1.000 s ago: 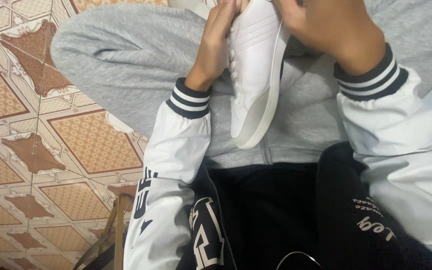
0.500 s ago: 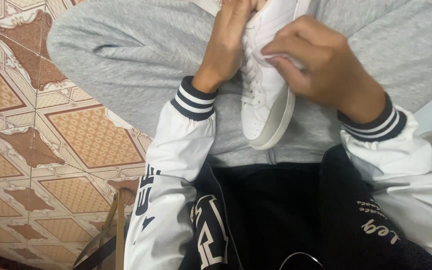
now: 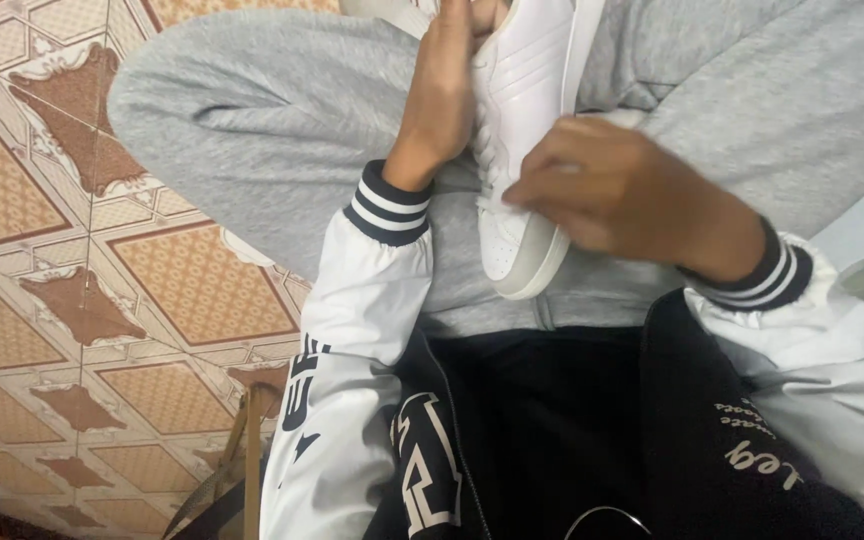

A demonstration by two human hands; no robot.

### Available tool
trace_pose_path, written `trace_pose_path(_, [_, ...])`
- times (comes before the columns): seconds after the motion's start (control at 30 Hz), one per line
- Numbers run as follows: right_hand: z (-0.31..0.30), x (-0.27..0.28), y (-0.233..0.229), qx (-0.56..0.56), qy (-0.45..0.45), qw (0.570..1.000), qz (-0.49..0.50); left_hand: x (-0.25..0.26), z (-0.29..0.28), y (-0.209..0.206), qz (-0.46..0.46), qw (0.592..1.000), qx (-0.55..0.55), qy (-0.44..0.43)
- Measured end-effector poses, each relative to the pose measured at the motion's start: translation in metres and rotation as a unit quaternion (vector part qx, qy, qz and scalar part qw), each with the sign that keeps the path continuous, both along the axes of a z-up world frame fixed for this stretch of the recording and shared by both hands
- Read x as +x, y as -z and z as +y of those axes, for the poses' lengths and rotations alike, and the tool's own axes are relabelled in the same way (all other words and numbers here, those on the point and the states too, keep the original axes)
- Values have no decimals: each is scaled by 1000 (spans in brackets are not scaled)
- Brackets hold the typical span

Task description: Cleaning a white sneaker using a wet wipe while sitting on the floor

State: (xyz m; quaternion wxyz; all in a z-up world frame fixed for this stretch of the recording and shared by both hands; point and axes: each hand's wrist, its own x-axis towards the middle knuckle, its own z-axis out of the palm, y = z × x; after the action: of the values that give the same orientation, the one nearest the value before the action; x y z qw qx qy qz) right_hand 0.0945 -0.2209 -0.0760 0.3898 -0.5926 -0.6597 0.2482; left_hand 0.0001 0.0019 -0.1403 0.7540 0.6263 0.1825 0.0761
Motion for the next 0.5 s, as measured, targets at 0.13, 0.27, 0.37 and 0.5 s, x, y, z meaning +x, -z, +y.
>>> trace_pose_path(0.13, [5,28,34,14,74,997,-17,-6,0,25,7,993,115,-11])
trace_pose_path(0.27, [21,50,48,17,168,983,71,3,2,-5,23,1000,8,-11])
trace_pose_path(0.37, [9,40,40,7,138,989,47,3,1,6,2,999,-3,-36])
trace_pose_path(0.5, [-7,14,31,19,77,994,76,-4,-1,41,-30,995,-40,-85])
